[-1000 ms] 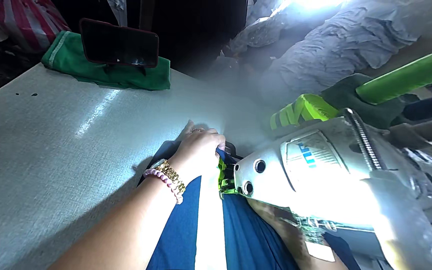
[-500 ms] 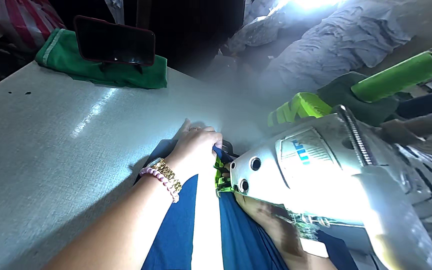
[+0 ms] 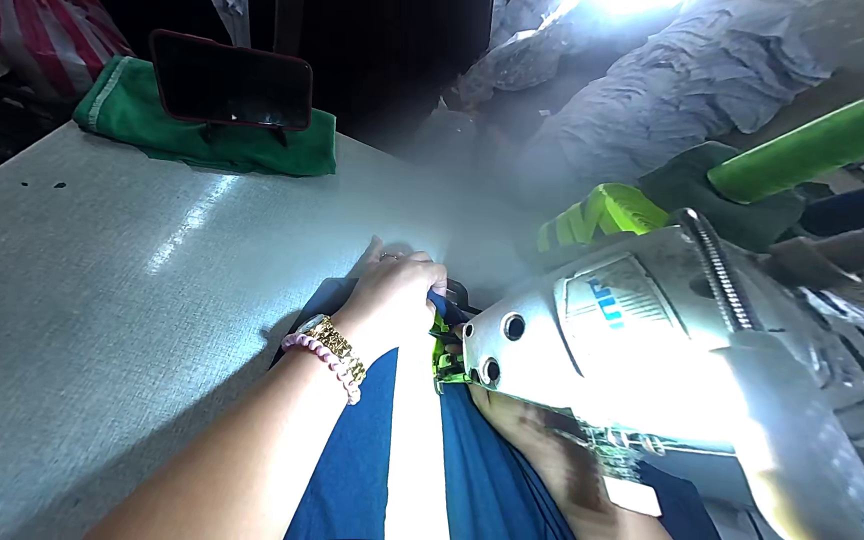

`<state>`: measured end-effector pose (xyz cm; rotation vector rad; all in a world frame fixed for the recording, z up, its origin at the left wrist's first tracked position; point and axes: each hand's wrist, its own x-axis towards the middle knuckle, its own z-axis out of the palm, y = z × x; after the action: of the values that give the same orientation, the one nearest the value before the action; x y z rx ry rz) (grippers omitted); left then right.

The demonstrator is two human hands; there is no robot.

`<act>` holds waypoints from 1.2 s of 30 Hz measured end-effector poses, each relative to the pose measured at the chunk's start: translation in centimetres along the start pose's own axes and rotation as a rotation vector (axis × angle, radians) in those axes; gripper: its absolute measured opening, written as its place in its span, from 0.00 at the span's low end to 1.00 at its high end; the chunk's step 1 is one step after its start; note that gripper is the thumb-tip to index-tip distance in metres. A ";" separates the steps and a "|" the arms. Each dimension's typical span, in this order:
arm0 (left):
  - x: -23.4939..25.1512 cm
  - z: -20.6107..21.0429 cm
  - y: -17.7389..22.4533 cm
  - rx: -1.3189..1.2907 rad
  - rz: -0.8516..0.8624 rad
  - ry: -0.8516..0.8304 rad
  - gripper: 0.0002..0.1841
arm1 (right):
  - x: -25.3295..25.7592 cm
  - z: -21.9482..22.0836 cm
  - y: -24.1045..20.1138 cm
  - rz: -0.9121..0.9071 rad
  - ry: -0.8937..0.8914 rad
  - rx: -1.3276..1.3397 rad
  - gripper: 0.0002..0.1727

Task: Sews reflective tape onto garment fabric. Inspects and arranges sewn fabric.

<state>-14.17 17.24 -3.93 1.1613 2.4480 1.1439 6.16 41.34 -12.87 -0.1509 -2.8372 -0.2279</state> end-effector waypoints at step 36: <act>-0.1 -0.1 0.1 -0.014 0.023 0.028 0.08 | 5.7 -4.0 -6.6 -0.071 0.149 -0.096 0.20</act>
<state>-14.06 17.15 -3.77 1.1808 2.4499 1.1896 1.01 34.62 -8.32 -0.0512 -2.6868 -0.3754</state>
